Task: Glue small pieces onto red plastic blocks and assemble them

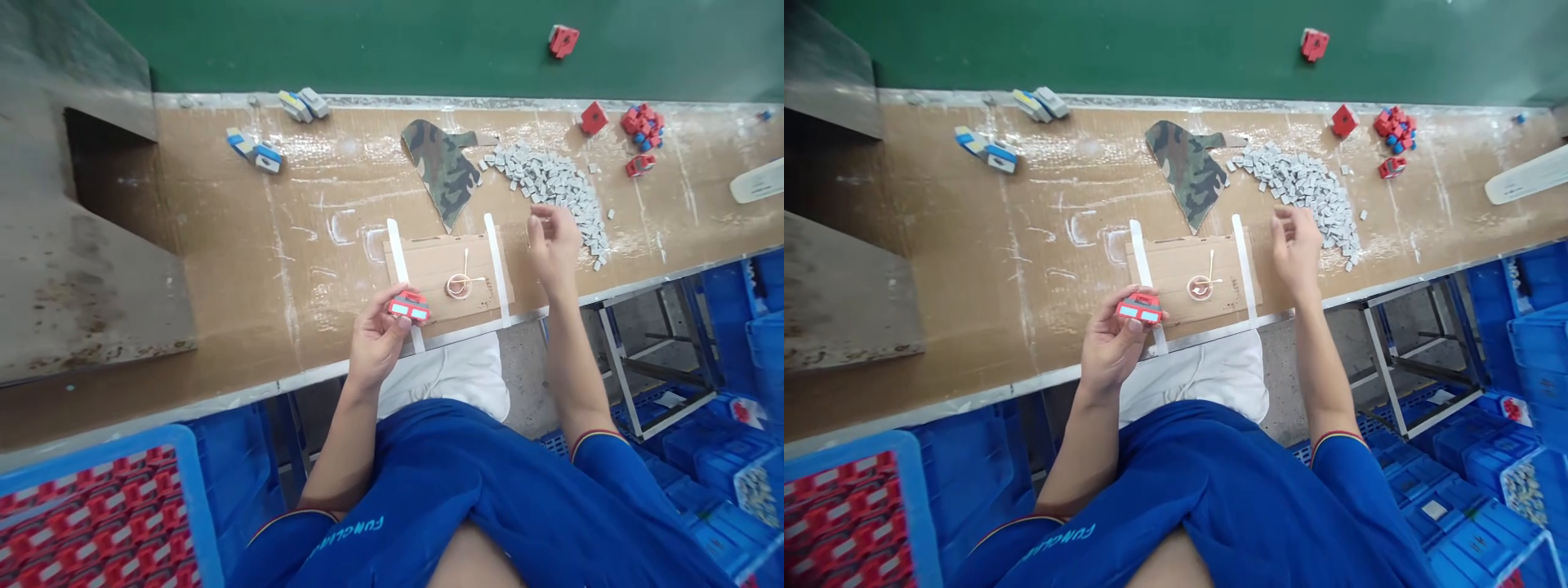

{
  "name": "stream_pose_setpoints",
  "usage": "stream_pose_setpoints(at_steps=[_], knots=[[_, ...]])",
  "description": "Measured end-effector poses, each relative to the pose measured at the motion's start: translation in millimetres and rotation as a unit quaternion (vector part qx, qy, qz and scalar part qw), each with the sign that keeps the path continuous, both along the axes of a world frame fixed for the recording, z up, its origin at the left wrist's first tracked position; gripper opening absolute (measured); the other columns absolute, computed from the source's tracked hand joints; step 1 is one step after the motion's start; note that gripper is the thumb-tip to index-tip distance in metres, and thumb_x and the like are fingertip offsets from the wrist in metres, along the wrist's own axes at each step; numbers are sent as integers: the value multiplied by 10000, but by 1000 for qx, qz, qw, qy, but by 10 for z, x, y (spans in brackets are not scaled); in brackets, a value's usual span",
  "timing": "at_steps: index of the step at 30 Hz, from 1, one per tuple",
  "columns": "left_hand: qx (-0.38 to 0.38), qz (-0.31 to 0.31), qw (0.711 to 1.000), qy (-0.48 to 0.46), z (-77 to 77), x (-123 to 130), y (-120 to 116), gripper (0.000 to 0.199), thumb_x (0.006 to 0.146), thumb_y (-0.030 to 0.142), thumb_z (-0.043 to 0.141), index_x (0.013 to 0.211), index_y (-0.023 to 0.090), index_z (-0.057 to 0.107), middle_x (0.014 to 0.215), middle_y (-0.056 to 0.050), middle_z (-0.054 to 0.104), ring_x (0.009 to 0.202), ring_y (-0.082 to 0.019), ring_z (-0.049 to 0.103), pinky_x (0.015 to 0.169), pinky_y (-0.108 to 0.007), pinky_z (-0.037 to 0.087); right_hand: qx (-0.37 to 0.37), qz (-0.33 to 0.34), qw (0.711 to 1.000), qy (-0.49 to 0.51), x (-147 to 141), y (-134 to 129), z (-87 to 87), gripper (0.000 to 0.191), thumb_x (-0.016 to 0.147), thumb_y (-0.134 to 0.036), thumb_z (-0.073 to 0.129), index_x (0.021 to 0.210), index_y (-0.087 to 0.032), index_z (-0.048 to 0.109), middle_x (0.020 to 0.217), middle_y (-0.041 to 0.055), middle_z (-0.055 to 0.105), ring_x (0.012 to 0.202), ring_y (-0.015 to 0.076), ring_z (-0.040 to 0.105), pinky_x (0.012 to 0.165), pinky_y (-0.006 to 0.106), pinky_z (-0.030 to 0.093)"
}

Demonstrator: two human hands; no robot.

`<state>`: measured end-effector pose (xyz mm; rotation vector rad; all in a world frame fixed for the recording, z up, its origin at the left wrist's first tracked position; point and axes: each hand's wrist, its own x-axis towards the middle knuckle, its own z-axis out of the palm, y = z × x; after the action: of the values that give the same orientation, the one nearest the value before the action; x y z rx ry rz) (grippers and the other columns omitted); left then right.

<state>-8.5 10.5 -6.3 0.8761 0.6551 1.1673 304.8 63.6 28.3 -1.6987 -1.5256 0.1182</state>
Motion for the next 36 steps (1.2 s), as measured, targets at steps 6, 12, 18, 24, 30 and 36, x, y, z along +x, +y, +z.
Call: stream_pose_setpoints(at_steps=[6,12,18,24,30,36], knots=[[-6,42,999,-15,-22,21,-25,410,823,331,886,1218,298,781,1099,-51,812,935,-130,768,881,-236,629,-155,-17,976,-154,387,783,-27,136,908,-174,630,1030,-193,688,1113,104,674,963,239,650,983,436,516],[-1,44,999,2,-60,22,-40,419,807,323,895,1211,283,791,1064,-60,822,905,-139,776,869,-241,629,-236,-11,935,-264,337,893,34,195,915,-124,513,985,-165,690,1058,163,672,1024,315,621,959,491,484],[17,46,999,7,-71,37,-33,428,810,334,892,1221,275,787,1045,-52,817,935,-138,773,887,-231,618,-201,6,950,-238,378,756,61,194,862,-105,517,911,-176,691,961,135,694,956,291,638,941,485,497],[63,29,997,15,-49,60,-36,423,857,334,848,1266,262,769,1066,-67,820,920,-139,782,865,-228,627,-161,53,973,159,197,310,274,49,883,-236,660,871,-214,702,781,2,659,716,144,630,749,325,562],[87,-6,996,19,-30,52,-46,492,911,305,794,1385,253,672,1128,-88,810,1017,-162,782,872,-246,633,-132,121,892,415,-321,-349,572,299,773,-516,901,895,-281,763,823,-38,670,722,86,640,689,217,577],[98,-48,993,35,27,38,-64,440,918,285,787,1334,205,670,1146,-107,806,1028,-170,784,852,-240,634,-174,130,837,502,-735,-731,607,395,731,-472,951,1069,-338,796,865,-37,697,690,94,623,643,230,596]])
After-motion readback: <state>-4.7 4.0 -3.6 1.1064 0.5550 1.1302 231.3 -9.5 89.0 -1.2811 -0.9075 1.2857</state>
